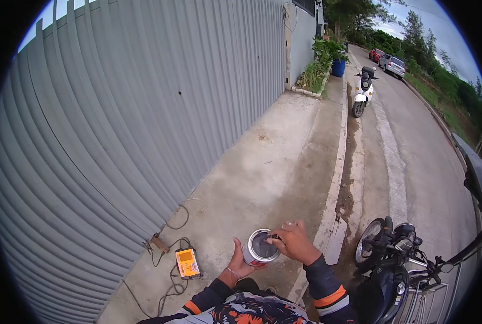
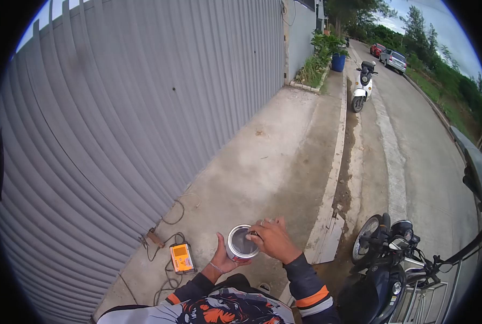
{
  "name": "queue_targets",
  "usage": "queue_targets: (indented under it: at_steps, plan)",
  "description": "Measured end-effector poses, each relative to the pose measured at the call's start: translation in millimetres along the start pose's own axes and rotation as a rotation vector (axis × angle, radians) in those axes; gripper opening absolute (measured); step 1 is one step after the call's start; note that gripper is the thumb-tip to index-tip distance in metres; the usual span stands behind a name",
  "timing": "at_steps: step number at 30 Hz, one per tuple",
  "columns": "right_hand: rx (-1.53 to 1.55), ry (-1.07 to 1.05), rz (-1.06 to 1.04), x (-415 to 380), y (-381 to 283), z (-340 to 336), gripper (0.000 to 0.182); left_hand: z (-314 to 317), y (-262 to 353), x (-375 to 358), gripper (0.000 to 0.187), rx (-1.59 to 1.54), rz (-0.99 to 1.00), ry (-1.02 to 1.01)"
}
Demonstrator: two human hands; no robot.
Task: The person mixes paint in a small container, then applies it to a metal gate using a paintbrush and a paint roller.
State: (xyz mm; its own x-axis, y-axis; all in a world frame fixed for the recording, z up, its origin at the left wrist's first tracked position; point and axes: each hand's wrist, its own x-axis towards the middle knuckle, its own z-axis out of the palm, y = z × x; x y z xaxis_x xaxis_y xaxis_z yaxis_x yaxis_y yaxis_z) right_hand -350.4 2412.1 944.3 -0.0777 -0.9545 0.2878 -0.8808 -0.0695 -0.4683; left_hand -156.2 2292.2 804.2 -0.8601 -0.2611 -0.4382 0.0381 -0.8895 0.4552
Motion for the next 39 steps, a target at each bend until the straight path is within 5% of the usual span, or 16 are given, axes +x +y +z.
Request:
queue_targets:
  at_steps: [5, 10, 17, 26, 32, 36, 39]
  plan:
    - [0.214, 0.043, -0.126, 80, 86, -1, 0.023, 19, 64, 115, 0.121, 0.002, 0.065, -0.016]
    - [0.121, -0.171, -0.061, 156, 195, -31, 0.023, 19, 130, 236, 0.116, -0.007, 0.032, -0.040]
    - [0.002, 0.072, 0.028, 289, 336, -70, 0.021, 74, 236, 401, 0.119, 0.074, -0.020, -0.075]
    - [-0.050, -0.188, 0.091, 428, 477, -143, 0.026, 108, 346, 567, 0.113, 0.014, -0.025, -0.063]
    - [0.113, 0.001, -0.091, 527, 608, -124, 0.025, 124, 408, 691, 0.118, -0.010, 0.054, -0.031]
    - [0.215, -0.242, -0.212, 592, 694, -149, 0.025, 137, 452, 782, 0.121, -0.029, 0.094, 0.038]
    - [0.046, -0.365, -0.114, 639, 749, -187, 0.026, 153, 480, 838, 0.121, -0.034, 0.102, 0.036]
